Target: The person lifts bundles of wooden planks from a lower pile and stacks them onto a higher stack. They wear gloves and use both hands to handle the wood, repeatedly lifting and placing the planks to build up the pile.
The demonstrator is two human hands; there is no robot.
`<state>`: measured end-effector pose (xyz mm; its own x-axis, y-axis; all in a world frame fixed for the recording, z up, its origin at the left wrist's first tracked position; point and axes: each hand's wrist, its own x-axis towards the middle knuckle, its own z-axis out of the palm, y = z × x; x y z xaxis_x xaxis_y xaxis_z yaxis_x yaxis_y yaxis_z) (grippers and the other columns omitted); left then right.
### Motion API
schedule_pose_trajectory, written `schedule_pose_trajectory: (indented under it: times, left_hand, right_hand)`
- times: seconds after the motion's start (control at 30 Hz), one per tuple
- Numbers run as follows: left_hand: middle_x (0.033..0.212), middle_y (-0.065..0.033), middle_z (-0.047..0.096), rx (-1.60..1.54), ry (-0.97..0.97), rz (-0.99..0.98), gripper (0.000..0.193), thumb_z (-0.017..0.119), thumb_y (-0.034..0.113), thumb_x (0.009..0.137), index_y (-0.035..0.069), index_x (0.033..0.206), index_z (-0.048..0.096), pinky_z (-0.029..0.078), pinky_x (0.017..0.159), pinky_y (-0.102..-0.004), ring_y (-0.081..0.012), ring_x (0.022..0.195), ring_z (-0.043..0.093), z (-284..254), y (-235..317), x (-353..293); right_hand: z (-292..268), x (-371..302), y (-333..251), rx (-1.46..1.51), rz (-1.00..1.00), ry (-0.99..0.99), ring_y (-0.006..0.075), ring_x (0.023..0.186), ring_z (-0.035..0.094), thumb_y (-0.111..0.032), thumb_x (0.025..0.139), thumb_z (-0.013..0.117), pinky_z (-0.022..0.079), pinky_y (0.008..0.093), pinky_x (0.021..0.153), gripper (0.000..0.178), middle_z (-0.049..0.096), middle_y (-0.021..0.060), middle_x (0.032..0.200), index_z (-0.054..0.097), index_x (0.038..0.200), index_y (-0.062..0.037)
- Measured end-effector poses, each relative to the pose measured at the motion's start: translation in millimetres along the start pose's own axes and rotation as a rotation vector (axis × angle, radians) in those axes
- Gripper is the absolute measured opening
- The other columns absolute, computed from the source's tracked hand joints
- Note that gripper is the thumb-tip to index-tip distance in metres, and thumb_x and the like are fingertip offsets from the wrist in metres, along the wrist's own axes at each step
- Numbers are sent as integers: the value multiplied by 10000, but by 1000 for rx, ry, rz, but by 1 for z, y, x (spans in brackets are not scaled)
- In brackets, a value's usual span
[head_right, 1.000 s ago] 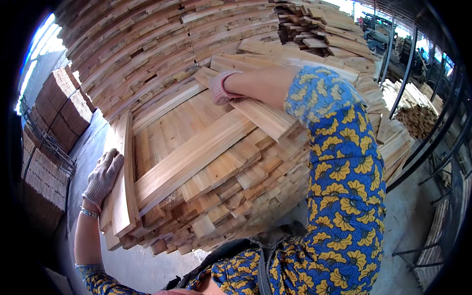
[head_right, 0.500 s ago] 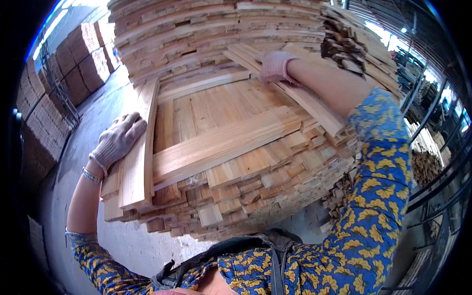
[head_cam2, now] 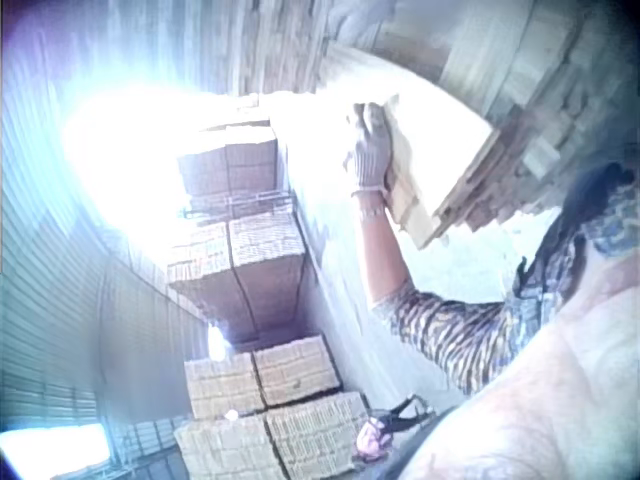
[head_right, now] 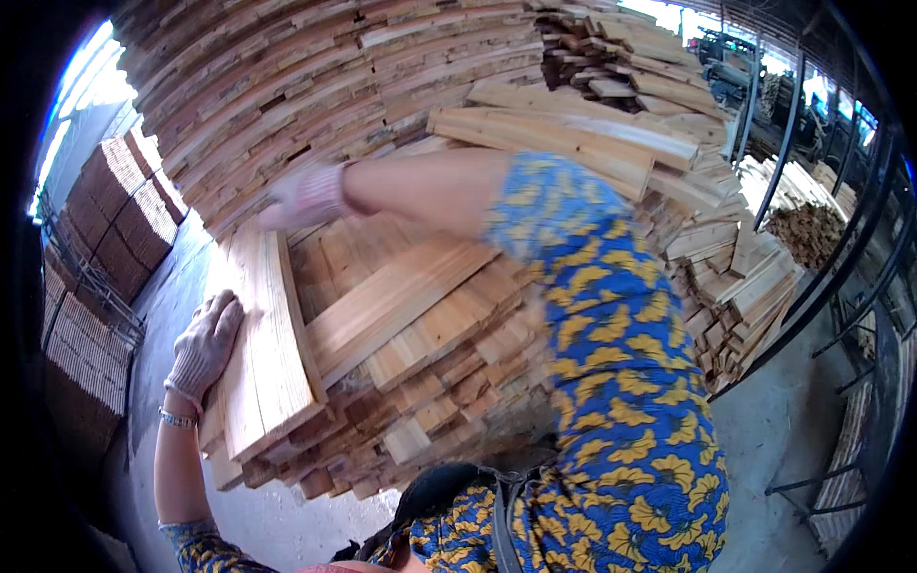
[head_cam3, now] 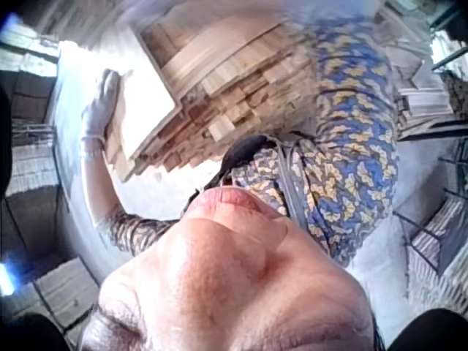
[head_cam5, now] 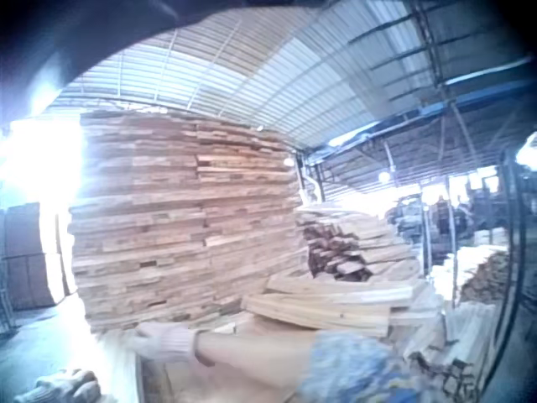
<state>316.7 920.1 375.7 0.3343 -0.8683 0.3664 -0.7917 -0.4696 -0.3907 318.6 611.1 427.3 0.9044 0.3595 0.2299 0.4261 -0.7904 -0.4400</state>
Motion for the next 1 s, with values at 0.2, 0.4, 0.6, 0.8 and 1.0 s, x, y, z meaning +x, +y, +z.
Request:
schedule_pose_trajectory:
  times: [0.2,0.4,0.6,0.8,1.0]
  left_hand:
    - [1242,-206,557,16,-100,-42,237,508,136,931,2,1115,577,488,925,-433,-401,1117,558,-8,2,-2]
    - [1145,-197,555,-108,-81,-203,245,525,160,884,-4,1053,593,459,936,-443,-380,1094,543,-6,12,3]
    - [1190,-210,563,-18,-40,-58,226,538,141,893,-2,1056,600,482,933,-434,-391,1107,556,-17,13,4]
    - [1244,-226,573,-28,-36,-46,231,559,113,901,-2,1098,598,479,977,-430,-410,1172,559,-15,10,-1]
    - [1127,-212,566,-14,103,-5,222,552,141,858,-8,1015,602,476,900,-465,-393,1062,562,-6,13,2]
  right_hand:
    - [-95,-143,161,-1001,568,-80,380,1060,641,-332,804,704,530,465,868,636,644,213,1140,494,1381,-163]
    - [-116,-145,171,-1068,721,-59,357,1024,671,-141,781,691,555,441,831,586,666,178,1112,529,1345,-166]
    - [-165,-127,170,-910,712,-272,363,1001,666,-262,677,742,547,412,842,854,670,216,1127,425,1458,-125]
    - [-145,-136,193,-750,768,-205,377,1073,643,-317,687,725,519,435,896,916,653,236,1190,359,1505,-125]
    - [-131,-128,167,-693,554,-21,335,1040,659,-319,649,707,516,412,892,808,660,217,1182,517,1396,-77]
